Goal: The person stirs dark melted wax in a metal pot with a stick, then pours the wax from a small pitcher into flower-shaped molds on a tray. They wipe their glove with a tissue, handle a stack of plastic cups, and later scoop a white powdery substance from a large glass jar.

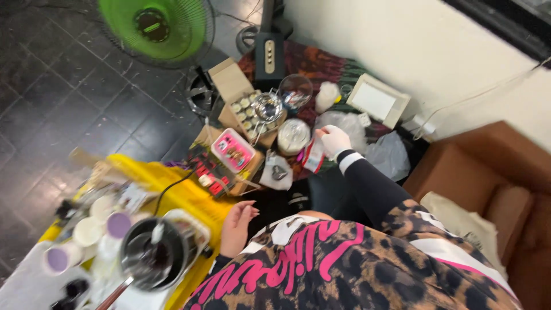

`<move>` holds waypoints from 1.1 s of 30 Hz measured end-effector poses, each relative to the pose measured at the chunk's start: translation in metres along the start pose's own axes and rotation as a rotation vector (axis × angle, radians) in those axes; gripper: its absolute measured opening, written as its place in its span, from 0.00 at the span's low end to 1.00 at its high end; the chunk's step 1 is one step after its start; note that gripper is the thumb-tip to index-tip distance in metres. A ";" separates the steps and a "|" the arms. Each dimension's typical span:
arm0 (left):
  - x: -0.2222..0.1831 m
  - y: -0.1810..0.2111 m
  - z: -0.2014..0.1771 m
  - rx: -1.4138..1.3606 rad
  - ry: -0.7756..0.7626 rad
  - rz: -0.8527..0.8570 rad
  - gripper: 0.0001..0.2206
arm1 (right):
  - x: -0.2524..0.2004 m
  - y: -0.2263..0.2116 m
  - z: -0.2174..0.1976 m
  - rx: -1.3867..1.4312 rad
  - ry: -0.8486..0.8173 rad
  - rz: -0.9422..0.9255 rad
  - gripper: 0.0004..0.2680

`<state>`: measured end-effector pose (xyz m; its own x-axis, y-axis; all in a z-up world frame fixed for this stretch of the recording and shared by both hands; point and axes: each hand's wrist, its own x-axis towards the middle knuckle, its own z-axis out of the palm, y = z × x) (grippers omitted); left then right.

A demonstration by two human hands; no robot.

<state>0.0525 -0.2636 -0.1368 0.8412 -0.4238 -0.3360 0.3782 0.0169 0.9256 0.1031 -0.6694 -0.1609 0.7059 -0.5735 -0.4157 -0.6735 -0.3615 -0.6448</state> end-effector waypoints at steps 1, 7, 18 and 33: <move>0.007 0.003 0.011 -0.010 0.002 -0.001 0.11 | 0.030 0.025 0.004 -0.010 0.000 0.000 0.12; 0.036 0.011 0.051 -0.001 0.138 -0.068 0.12 | 0.151 0.063 0.002 -0.135 0.092 -0.043 0.13; 0.040 -0.088 0.020 0.018 0.352 -0.240 0.13 | 0.281 0.097 0.055 -0.315 0.150 0.144 0.26; 0.056 -0.106 0.028 0.080 0.284 -0.227 0.13 | 0.335 0.201 0.102 -0.311 0.186 0.001 0.12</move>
<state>0.0484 -0.3148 -0.2488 0.8175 -0.1399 -0.5587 0.5453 -0.1240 0.8290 0.2264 -0.8588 -0.4949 0.6723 -0.6877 -0.2741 -0.7290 -0.5505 -0.4069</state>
